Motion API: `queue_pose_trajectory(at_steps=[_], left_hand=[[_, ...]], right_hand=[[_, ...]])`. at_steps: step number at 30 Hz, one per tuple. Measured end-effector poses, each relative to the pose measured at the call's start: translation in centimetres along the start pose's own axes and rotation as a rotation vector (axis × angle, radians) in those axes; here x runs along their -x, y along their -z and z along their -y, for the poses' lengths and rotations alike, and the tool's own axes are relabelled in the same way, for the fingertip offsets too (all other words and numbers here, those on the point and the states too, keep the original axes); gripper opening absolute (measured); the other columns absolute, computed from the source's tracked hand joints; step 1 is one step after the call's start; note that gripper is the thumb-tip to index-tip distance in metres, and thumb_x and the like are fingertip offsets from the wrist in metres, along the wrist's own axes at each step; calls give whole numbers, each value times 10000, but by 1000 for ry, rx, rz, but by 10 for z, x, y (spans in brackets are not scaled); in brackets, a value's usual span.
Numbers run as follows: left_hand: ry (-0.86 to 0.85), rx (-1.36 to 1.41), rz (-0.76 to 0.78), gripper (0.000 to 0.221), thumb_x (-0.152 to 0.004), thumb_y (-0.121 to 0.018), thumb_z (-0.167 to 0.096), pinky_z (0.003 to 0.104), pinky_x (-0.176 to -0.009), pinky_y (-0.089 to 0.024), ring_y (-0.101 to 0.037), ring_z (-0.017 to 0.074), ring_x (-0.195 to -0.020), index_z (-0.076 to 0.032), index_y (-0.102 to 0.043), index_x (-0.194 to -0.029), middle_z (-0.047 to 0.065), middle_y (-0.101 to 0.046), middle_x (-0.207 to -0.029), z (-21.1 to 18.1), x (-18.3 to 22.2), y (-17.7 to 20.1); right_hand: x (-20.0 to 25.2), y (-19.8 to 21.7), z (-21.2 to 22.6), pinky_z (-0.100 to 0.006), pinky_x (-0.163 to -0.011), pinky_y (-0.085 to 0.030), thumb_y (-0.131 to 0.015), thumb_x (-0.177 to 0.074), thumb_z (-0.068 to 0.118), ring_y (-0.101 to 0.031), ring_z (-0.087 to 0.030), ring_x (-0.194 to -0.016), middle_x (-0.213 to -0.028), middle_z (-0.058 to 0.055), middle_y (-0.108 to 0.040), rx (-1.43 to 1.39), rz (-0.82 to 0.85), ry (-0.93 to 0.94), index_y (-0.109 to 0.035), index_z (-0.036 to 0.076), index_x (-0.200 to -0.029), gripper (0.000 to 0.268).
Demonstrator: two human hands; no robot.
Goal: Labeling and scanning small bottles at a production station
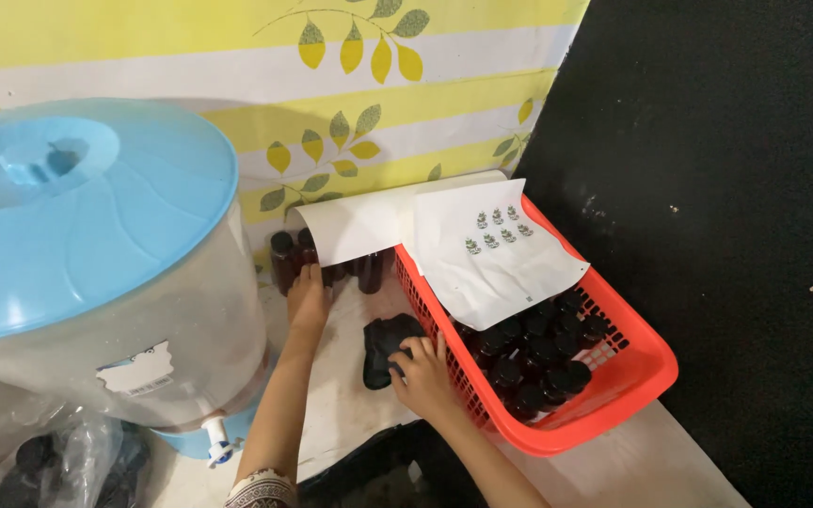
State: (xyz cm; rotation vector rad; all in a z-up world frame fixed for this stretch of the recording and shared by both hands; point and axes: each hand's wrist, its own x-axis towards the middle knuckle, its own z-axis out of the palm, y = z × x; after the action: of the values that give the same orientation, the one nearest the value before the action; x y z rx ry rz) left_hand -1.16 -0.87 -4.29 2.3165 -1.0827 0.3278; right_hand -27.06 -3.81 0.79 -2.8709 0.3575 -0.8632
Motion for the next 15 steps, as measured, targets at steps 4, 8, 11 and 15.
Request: queue_pose_trajectory(at_steps=[4,8,11,15], left_hand=[[37,213,-34,257,-677,-580,-45,432,-552,-388,-470,334,-743,-51,-417,-875,135,-461,-906,-7,20,17],[42,278,-81,302,-621,-552,-1,462,-568,-390,-489,383,-712,-68,-399,-873,149,-485,-863,-16,41,17],[75,210,-73,356,-604,-599,-68,438,-595,-452,-542,347,-721,-118,-402,-897,100,-506,-837,-19,56,8],[93,265,-35,349,-605,-625,-105,437,-640,-488,-596,332,-744,-147,-432,-892,106,-556,-783,-39,79,19]], right_hand=[[2,2,3,-583,-926,-193,-608,-678,173,-455,-256,-842,-840,-51,-467,0,-9,-6,-622,121,-793,126],[3,8,8,-576,-933,-187,-593,-719,172,-460,-248,-859,-852,-60,-473,-14,52,-7,-635,93,-830,143],[8,1,6,-568,-914,-213,-608,-699,174,-472,-252,-872,-848,-56,-479,-12,44,-15,-620,102,-805,128],[14,-3,7,-557,-898,-236,-633,-660,183,-490,-253,-858,-828,-52,-496,10,-29,-23,-611,124,-756,115]])
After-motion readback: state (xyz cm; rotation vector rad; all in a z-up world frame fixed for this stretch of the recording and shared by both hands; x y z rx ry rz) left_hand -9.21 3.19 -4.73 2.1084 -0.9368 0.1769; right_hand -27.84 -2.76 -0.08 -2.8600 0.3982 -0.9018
